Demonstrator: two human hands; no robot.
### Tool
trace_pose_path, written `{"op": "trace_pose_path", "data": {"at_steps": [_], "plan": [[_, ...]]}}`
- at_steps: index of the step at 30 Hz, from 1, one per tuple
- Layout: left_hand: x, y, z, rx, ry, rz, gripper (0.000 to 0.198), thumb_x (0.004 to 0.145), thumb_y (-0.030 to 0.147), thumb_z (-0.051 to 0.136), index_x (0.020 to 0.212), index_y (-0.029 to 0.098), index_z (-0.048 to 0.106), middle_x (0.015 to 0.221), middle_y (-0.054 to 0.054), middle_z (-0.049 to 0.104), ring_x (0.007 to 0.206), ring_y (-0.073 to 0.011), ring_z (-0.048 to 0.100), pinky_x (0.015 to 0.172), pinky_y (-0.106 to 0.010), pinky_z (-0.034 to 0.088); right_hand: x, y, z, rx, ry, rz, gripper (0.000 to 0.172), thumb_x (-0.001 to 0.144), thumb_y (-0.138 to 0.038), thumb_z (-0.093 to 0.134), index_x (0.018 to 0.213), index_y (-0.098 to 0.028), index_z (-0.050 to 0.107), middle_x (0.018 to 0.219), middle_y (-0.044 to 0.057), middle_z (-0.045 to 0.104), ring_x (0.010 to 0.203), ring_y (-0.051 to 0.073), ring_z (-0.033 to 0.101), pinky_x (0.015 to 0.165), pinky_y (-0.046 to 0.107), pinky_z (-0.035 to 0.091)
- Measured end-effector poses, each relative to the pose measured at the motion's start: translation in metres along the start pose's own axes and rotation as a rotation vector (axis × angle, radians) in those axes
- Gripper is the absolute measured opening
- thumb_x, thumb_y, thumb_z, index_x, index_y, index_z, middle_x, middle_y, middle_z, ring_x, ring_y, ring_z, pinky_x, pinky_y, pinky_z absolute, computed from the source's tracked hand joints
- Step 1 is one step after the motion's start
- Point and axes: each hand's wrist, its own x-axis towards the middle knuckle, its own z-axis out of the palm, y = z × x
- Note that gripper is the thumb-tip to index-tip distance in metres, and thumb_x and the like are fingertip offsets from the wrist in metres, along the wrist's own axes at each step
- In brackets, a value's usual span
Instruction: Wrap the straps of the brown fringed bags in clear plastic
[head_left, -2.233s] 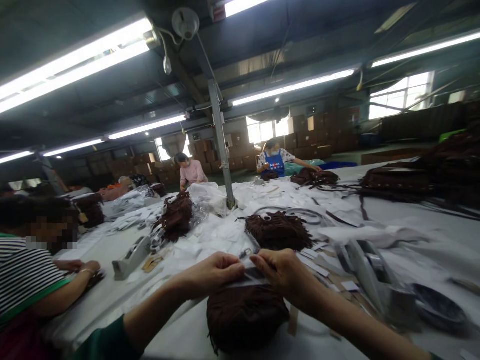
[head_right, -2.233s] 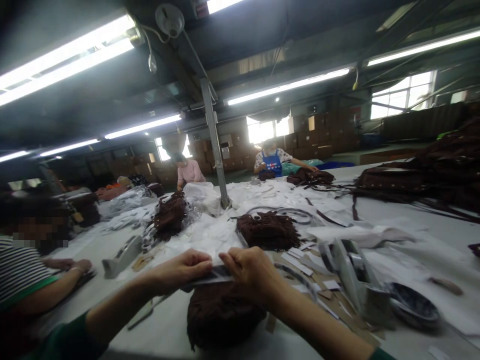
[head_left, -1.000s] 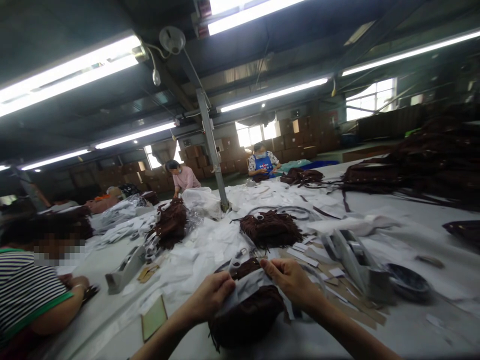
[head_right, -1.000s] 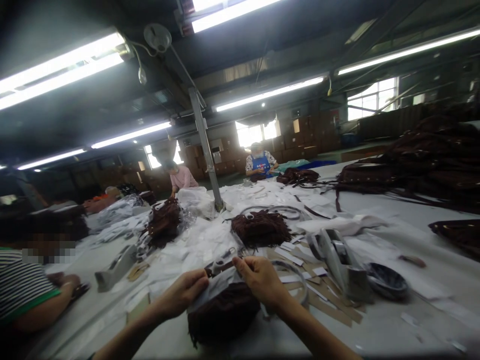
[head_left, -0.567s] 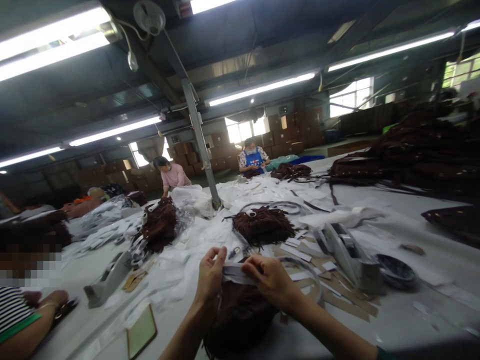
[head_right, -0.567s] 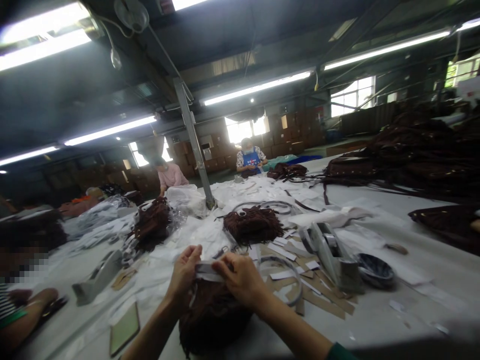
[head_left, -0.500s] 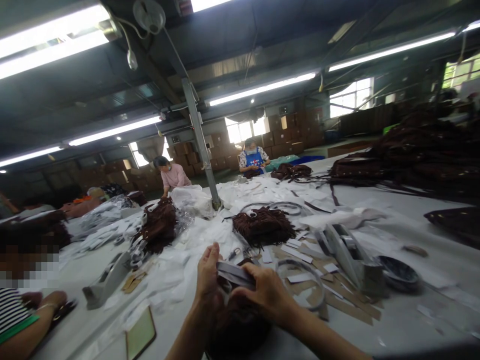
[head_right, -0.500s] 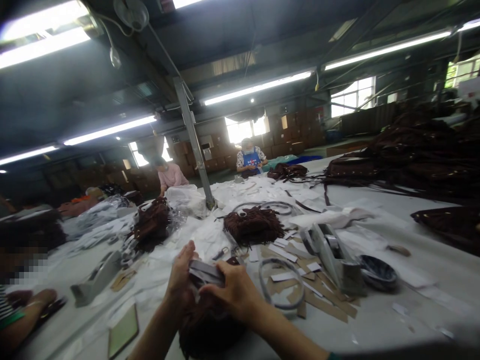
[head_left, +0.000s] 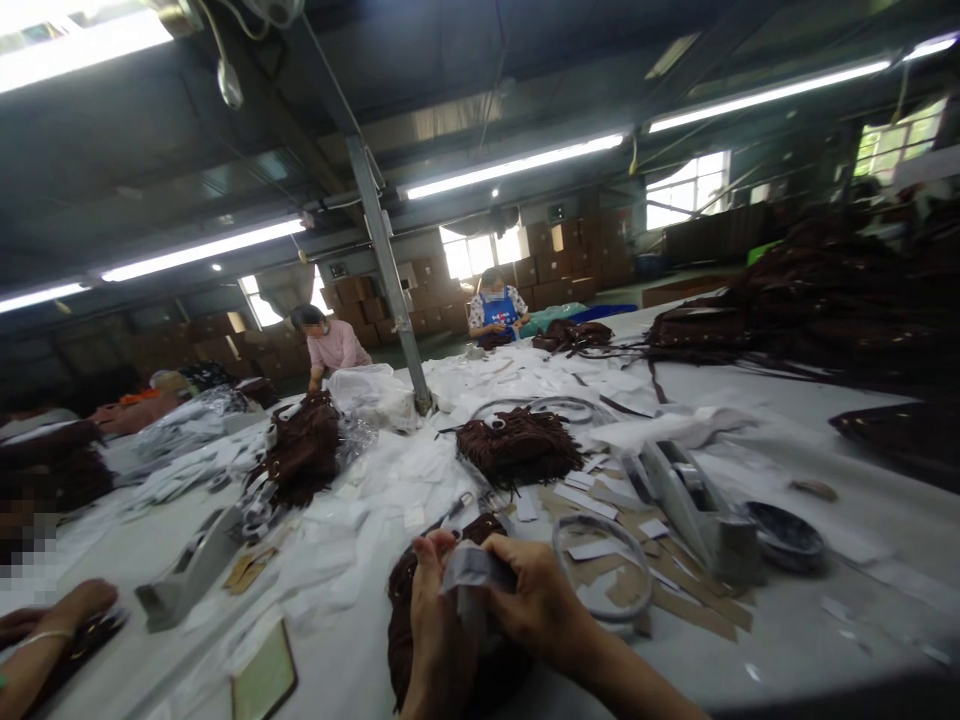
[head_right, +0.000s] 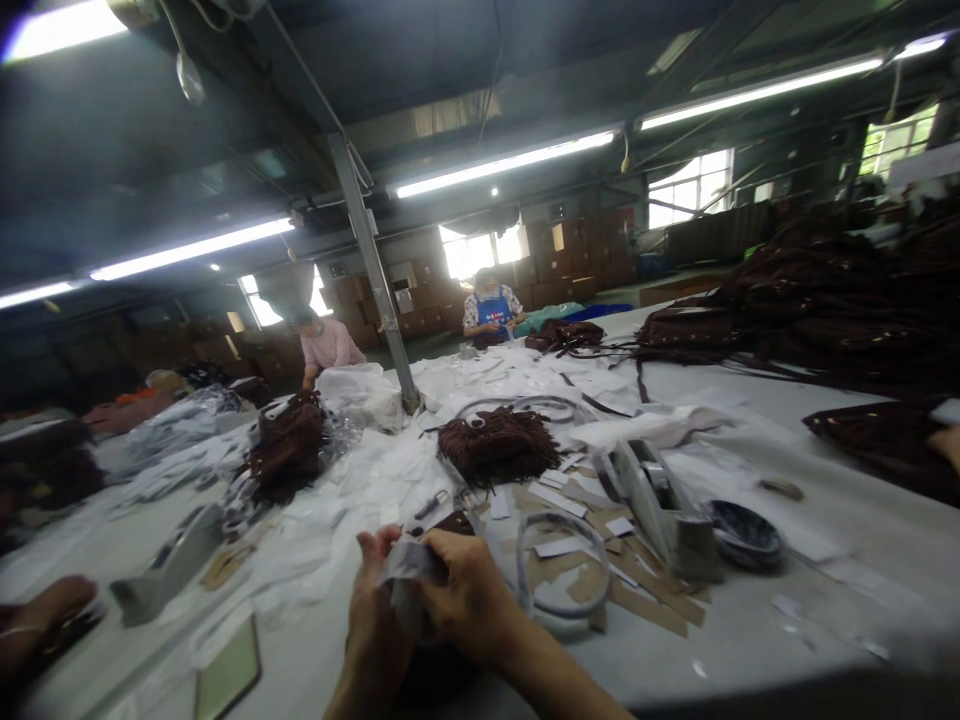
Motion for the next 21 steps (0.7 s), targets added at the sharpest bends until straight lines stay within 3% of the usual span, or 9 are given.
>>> {"op": "trace_pose_path", "data": {"at_steps": [2, 4, 8, 11, 14, 17, 21], "plan": [[-0.010, 0.000, 0.001, 0.178, -0.096, 0.077, 0.056, 0.076, 0.071, 0.049, 0.093, 0.019, 0.060, 0.073, -0.002, 0.062, 0.067, -0.0172, 0.059, 0.057, -0.024, 0.044, 0.002, -0.004, -0.004, -0.044, -0.018, 0.017, 0.009, 0.074, -0.017, 0.060, 0.067, -0.016, 0.055, 0.064, -0.002, 0.059, 0.060, 0.011, 0.051, 0.054, 0.020, 0.035], [-0.017, 0.002, 0.002, 0.391, -0.182, 0.178, 0.058, 0.071, 0.071, 0.055, 0.094, 0.017, 0.062, 0.075, -0.003, 0.063, 0.070, -0.0187, 0.059, 0.060, -0.025, 0.045, 0.003, -0.005, -0.005, -0.038, -0.021, 0.058, 0.013, 0.074, -0.019, 0.060, 0.064, -0.016, 0.052, 0.060, -0.004, 0.055, 0.056, 0.010, 0.047, 0.051, 0.020, 0.032], [-0.018, 0.001, 0.003, 0.638, -0.085, 0.351, 0.040, 0.076, 0.056, 0.063, 0.084, 0.016, 0.062, 0.075, -0.003, 0.063, 0.073, -0.0176, 0.057, 0.068, -0.026, 0.045, -0.001, -0.006, 0.001, 0.108, -0.029, 0.120, 0.019, 0.084, -0.031, 0.054, 0.074, -0.015, 0.058, 0.066, -0.002, 0.057, 0.061, 0.012, 0.051, 0.052, 0.020, 0.037], [-0.014, -0.004, 0.004, 0.469, 0.040, 0.266, 0.040, 0.080, 0.056, 0.057, 0.081, 0.016, 0.059, 0.069, -0.001, 0.059, 0.065, -0.0153, 0.055, 0.061, -0.025, 0.046, -0.006, -0.006, 0.009, 0.117, 0.009, 0.120, 0.020, 0.085, -0.033, 0.054, 0.093, -0.015, 0.059, 0.082, 0.003, 0.064, 0.075, 0.017, 0.059, 0.065, 0.023, 0.045], [-0.012, -0.006, 0.008, 0.233, 0.103, 0.159, 0.039, 0.076, 0.056, 0.063, 0.082, 0.018, 0.055, 0.065, 0.003, 0.056, 0.058, -0.0128, 0.053, 0.055, -0.023, 0.046, -0.011, -0.003, 0.018, -0.099, 0.079, 0.078, 0.033, 0.086, -0.044, 0.056, 0.104, -0.016, 0.055, 0.092, 0.007, 0.065, 0.083, 0.021, 0.062, 0.072, 0.028, 0.045], [-0.014, -0.006, 0.015, 0.097, 0.154, 0.133, 0.042, 0.071, 0.057, 0.068, 0.083, 0.018, 0.055, 0.064, 0.004, 0.054, 0.056, -0.0108, 0.053, 0.053, -0.021, 0.046, -0.014, 0.006, 0.029, -0.305, 0.066, 0.040, 0.034, 0.092, -0.049, 0.046, 0.104, -0.018, 0.051, 0.091, 0.008, 0.065, 0.082, 0.023, 0.064, 0.069, 0.030, 0.044], [-0.017, -0.011, 0.018, -0.033, 0.209, 0.129, 0.044, 0.067, 0.056, 0.072, 0.078, 0.018, 0.053, 0.060, 0.007, 0.051, 0.051, -0.0070, 0.050, 0.051, -0.017, 0.044, -0.013, 0.021, 0.029, -0.484, 0.076, -0.016, 0.026, 0.099, -0.040, 0.034, 0.098, -0.019, 0.048, 0.078, 0.003, 0.064, 0.069, 0.019, 0.064, 0.058, 0.025, 0.039]]}}
